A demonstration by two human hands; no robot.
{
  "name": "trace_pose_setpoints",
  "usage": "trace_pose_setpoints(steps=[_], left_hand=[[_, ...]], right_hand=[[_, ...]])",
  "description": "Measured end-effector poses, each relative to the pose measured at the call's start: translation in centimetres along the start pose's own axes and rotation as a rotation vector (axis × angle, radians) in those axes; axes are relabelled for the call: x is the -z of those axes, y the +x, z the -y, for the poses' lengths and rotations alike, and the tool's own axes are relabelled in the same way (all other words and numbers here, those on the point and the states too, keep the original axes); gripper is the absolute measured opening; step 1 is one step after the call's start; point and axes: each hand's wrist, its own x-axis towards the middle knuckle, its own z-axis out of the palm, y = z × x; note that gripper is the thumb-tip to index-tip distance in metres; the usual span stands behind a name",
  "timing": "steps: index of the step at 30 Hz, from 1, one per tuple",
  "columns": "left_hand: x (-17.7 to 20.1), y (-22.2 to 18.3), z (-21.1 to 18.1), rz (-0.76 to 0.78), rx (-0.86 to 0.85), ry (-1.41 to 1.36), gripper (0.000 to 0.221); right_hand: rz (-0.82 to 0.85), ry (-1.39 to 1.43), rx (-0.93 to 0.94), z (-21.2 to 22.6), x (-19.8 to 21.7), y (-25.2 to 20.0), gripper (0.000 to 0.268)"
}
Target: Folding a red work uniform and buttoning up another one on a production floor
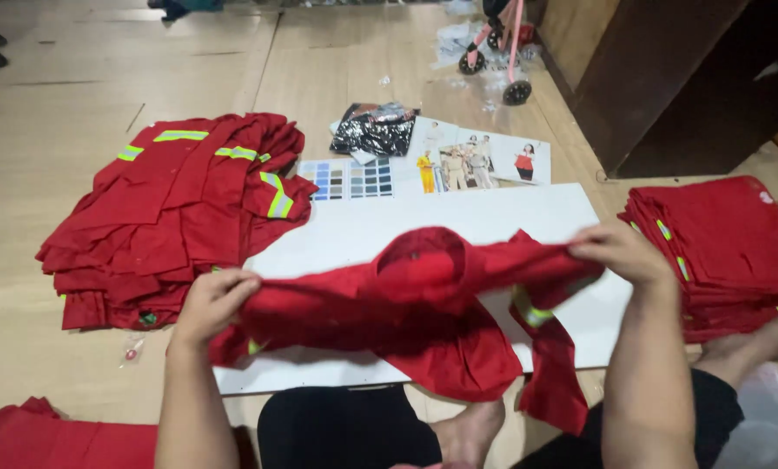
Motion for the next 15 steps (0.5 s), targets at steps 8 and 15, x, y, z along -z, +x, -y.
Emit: trace_pose_setpoints(steps=[8,15], left_hand=[[-3.3,12.0,2.4,-0.191,0.301,0.32,0.023],[-17.2,13.2,2.2,-0.321,-0.154,0.589,0.063]], right_hand=[[-0.192,-0.396,-0.271,-0.5,-2.9,11.5,0.021],[-0.392,-0.272,-0.027,-1.7,-16.9,14.7,0.045]])
